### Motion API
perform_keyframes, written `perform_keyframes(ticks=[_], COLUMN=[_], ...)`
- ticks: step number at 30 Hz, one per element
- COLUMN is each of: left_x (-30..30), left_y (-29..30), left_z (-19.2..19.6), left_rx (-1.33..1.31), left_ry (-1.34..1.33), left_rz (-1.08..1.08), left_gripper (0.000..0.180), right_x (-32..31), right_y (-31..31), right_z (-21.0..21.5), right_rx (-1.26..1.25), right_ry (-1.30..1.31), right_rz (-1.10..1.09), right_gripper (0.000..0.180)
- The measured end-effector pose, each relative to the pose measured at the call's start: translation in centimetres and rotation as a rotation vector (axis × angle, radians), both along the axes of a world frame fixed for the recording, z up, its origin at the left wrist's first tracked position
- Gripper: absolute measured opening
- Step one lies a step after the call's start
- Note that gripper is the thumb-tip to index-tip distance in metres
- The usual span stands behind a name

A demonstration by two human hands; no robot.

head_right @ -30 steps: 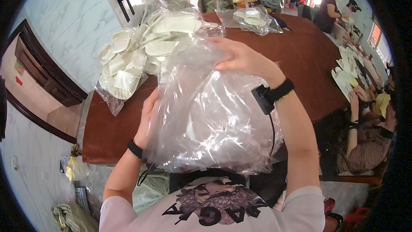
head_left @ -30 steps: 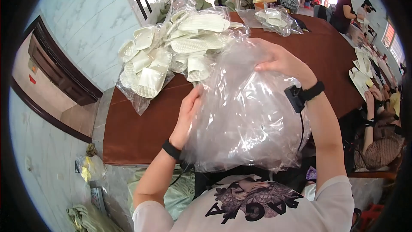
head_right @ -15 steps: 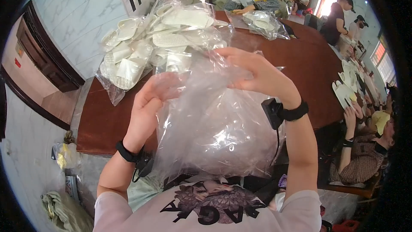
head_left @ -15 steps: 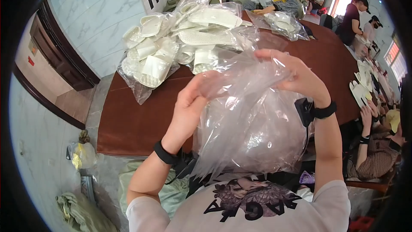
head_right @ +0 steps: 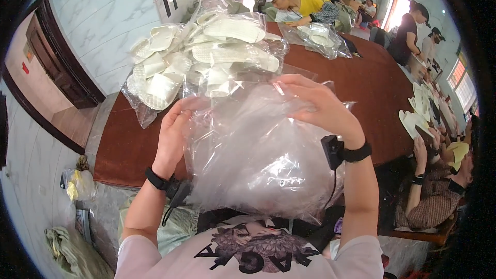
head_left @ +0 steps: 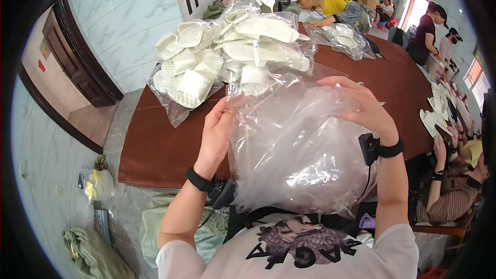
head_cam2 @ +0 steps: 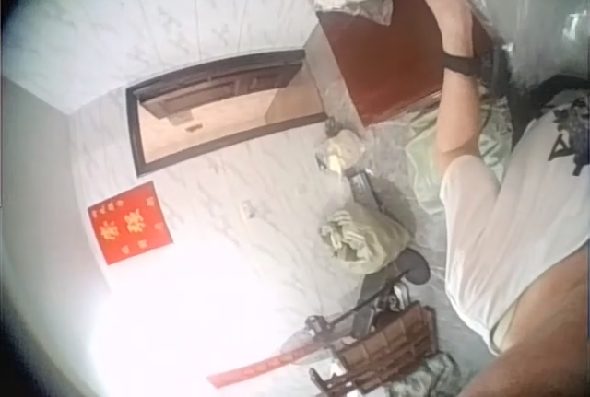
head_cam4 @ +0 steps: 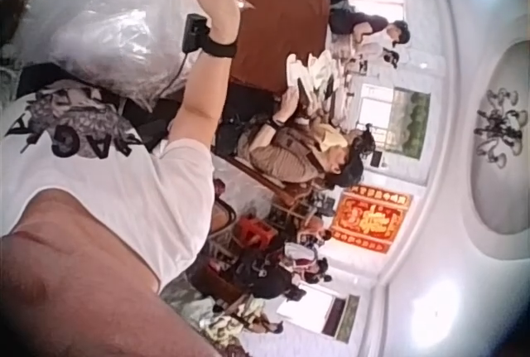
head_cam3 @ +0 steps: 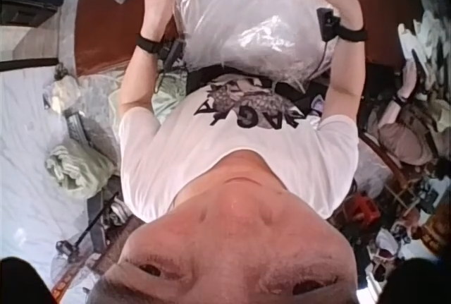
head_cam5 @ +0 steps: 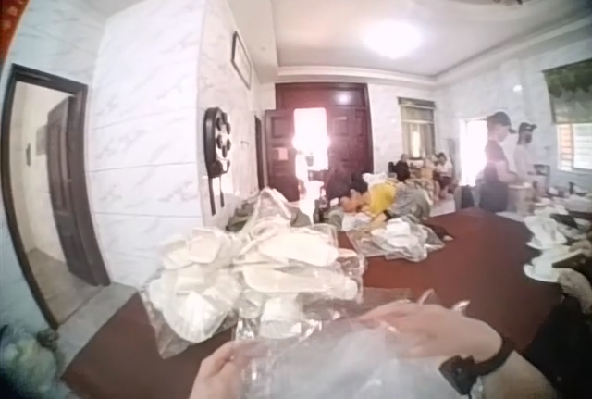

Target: The recorder is packaging pairs of white and pink slippers into plastic bags.

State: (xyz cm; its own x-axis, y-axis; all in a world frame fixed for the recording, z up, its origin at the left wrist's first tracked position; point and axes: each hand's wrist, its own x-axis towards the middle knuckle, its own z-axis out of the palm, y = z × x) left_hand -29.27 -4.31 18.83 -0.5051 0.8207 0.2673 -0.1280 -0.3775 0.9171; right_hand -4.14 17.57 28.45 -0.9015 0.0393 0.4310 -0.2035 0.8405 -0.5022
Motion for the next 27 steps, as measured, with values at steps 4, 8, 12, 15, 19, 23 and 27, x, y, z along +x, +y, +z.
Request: perform_keyframes(ticks=[4,8,12,15,19,23,27], left_x=[0.0,1.4,2.1,0.8,-2.5,-5.9,-6.8], left_y=[-0.2,0.0,-0.2,-0.4,-1.3,-1.1,-0.6], left_z=[0.2,1.1,2.1,0.9,-1.4,-6.3,-8.1], left_rx=[0.018,-0.092,-0.121,-0.093,-0.079,-0.064,-0.109], left_ry=[-0.07,0.274,0.333,0.227,-0.098,-0.136,-0.104], left_rz=[-0.053,0.001,-0.06,0.046,0.076,0.255,0.296], left_gripper=[0.035,0.031,0.027,0.025,0.029,0.024,0.024], right_x=[0.7,-3.5,-6.3,-5.6,-2.6,1.0,3.4], right_y=[0.8,-1.1,-0.9,1.4,3.2,6.7,8.8], right_z=[0.2,2.2,2.2,0.7,0.6,-0.5,-0.7], right_rx=[-0.02,0.227,0.528,0.554,0.374,0.109,-0.21], right_ry=[-0.171,0.013,0.069,0.061,-0.078,0.013,0.037], right_rz=[-0.208,0.146,0.272,0.134,-0.224,-0.353,-0.478], right_gripper=[0.046,0.039,0.038,0.045,0.044,0.042,0.041])
